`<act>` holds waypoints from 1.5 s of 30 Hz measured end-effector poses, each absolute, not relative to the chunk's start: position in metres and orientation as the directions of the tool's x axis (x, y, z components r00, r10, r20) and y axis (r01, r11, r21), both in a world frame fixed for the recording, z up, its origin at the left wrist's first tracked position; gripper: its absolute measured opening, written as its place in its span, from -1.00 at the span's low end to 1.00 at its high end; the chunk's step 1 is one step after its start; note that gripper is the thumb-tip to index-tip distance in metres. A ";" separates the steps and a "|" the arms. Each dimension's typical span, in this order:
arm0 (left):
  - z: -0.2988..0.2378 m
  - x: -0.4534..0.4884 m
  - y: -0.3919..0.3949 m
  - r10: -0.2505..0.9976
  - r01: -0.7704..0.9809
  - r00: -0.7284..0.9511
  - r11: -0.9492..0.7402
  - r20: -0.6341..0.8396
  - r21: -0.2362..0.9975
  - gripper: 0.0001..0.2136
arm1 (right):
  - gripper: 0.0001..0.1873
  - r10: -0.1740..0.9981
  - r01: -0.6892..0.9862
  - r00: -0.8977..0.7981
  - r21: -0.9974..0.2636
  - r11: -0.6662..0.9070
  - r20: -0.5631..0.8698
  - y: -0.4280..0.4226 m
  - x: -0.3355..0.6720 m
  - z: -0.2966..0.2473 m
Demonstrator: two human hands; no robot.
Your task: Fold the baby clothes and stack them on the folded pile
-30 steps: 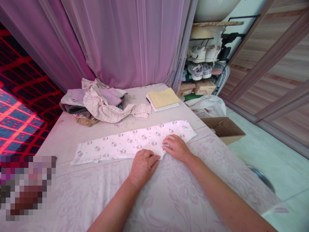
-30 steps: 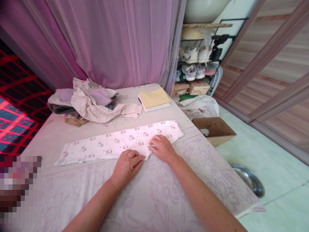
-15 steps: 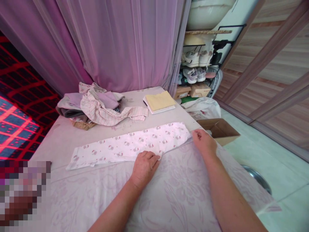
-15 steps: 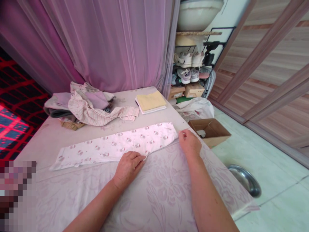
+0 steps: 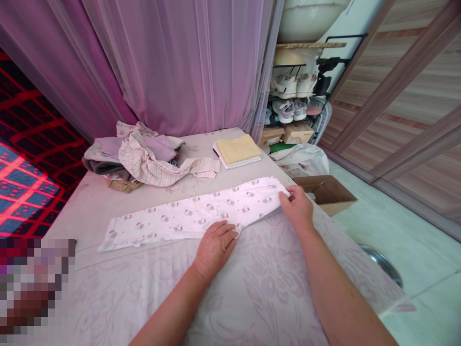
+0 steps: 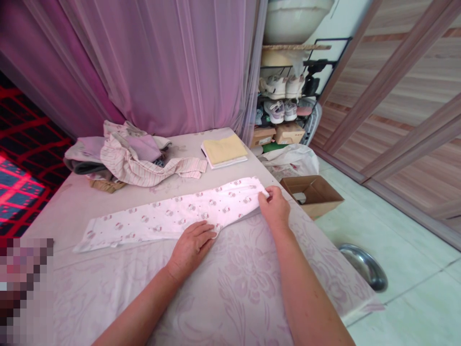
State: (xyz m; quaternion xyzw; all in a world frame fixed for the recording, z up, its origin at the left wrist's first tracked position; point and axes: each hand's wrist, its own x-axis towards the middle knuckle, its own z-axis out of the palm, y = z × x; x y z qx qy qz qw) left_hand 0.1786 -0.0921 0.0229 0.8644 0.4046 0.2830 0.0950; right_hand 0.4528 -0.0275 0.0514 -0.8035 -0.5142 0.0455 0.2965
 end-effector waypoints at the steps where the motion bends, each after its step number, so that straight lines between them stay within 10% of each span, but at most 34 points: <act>1: 0.023 0.179 -0.092 0.755 0.646 0.514 -0.653 0.407 0.396 -0.83 | -0.62 0.845 0.799 0.476 -0.522 -0.299 0.244 -0.027 0.453 0.051; 6: 0.026 0.179 -0.094 0.787 0.667 0.517 -0.616 0.336 0.418 -0.85 | -0.60 0.910 0.872 0.374 -0.403 -0.279 0.178 -0.026 0.454 0.039; 14: 0.031 0.178 -0.097 0.802 0.664 0.524 -0.596 0.288 0.451 -0.83 | -0.58 0.853 0.943 0.111 -0.324 0.071 0.510 -0.033 0.437 0.044; 20: 0.031 0.178 -0.097 0.801 0.657 0.527 -0.596 0.284 0.463 -0.80 | -0.57 0.916 0.939 -0.270 -0.130 0.319 0.296 -0.034 0.404 0.037; 45: 0.033 0.178 -0.099 0.831 0.667 0.515 -0.543 0.210 0.511 -0.77 | -0.74 0.988 0.999 0.048 0.004 -0.049 0.147 0.053 0.424 0.064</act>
